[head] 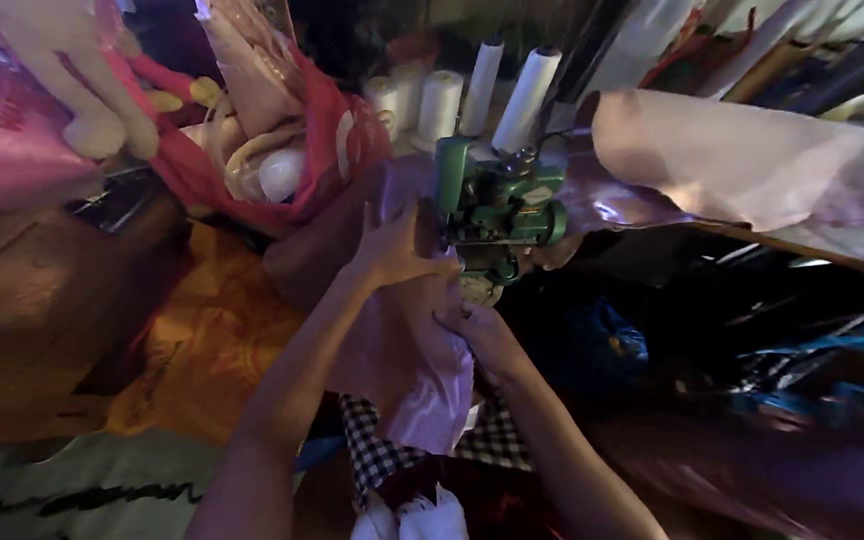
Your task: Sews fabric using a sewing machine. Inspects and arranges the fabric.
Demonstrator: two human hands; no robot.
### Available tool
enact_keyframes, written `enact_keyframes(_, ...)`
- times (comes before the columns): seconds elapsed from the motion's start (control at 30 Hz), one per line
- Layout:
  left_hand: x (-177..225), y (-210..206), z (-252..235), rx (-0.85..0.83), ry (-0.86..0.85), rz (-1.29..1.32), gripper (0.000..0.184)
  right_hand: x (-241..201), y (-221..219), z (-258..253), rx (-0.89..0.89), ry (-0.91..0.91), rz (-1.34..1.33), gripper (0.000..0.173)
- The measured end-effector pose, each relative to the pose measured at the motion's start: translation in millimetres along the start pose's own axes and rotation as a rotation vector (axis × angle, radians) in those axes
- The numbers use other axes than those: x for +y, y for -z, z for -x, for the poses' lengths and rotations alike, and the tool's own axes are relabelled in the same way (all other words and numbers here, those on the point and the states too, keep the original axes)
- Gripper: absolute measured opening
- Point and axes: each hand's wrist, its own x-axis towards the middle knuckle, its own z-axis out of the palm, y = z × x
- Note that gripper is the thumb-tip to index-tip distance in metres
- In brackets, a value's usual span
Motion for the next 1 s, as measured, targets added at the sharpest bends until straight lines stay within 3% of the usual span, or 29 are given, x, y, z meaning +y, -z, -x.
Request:
enact_keyframes(0.43, -9.5, 7.8, -22.8, 0.0, -0.049, -0.102, 0.123, -3.4, -5.3, -21.1, 0.055, 0.04, -0.032, 0.016)
enact_keyframes(0.57, -11.0, 9.4, -18.8, 0.113, -0.144, -0.169, 0.122, -3.4, -7.8, -21.7, 0.076, 0.046, -0.019, 0.017)
enact_keyframes(0.67, -9.1, 3.5, -4.8, 0.245, -0.228, -0.039, 0.101, -12.0, -5.8, -13.5, 0.088, 0.04, 0.069, 0.02)
enact_keyframes(1.0, -10.3, 3.6, 17.9, 0.276, -0.016, 0.109, 0.057, -6.5, 12.1, -6.7, 0.111, -0.012, 0.359, 0.025)
